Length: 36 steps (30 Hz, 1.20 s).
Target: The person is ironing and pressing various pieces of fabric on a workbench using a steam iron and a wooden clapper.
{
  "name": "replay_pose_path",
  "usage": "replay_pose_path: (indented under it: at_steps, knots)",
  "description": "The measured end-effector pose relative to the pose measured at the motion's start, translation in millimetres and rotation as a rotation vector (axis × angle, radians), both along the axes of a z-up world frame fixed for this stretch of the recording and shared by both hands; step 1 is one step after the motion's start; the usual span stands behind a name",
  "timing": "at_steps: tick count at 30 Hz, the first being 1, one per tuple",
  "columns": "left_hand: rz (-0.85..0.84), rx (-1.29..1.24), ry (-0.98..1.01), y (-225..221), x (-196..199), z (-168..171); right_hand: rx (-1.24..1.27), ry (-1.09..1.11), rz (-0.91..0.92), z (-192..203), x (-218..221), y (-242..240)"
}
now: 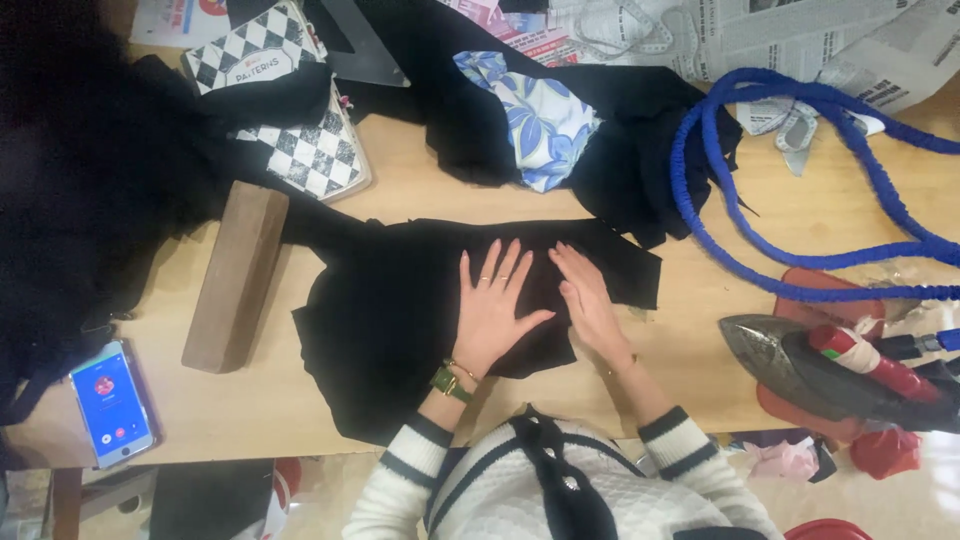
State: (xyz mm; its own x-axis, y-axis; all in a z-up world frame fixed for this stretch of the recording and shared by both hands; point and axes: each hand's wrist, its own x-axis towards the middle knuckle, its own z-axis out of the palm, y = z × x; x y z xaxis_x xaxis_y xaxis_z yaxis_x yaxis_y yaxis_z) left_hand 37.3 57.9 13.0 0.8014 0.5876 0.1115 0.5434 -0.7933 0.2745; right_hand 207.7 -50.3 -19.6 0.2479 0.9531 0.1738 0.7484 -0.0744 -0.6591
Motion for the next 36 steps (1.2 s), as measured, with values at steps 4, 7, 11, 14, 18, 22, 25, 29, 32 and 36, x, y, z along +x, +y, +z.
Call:
replay_pose_path:
  at_steps: [4,7,11,14,18,22,25,29,32,36]
  knots:
    - [-0.016,-0.045,0.051,1,-2,4,-0.133,-0.405,-0.026,-8,31,8]
    - [-0.013,-0.016,0.047,2,-1,4,-0.183,-0.503,-0.112,-5,45,5]
    - [-0.006,-0.038,0.051,2,-1,7,-0.150,-0.441,-0.179,0,37,-3]
    - [0.031,-0.047,0.027,1,-3,8,-0.054,-0.285,-0.142,15,4,-5]
    - [0.103,0.018,-0.013,-1,-15,4,-0.034,0.082,0.031,14,-31,-4]
    - [0.121,-0.008,-0.087,1,-27,-4,-0.062,0.208,0.040,-2,-29,-5]
    - [0.126,-0.004,-0.103,1,-27,-3,-0.093,0.161,0.035,-1,-28,-9]
    - [0.135,0.022,-0.121,0,-26,-4,-0.152,0.185,-0.010,-4,-30,-12]
    - [0.141,0.039,-0.135,-1,-26,-6,-0.182,0.145,-0.023,-8,-29,-14]
    - [0.156,0.061,-0.126,-4,-25,1,-0.098,0.026,0.011,-13,-22,-24]
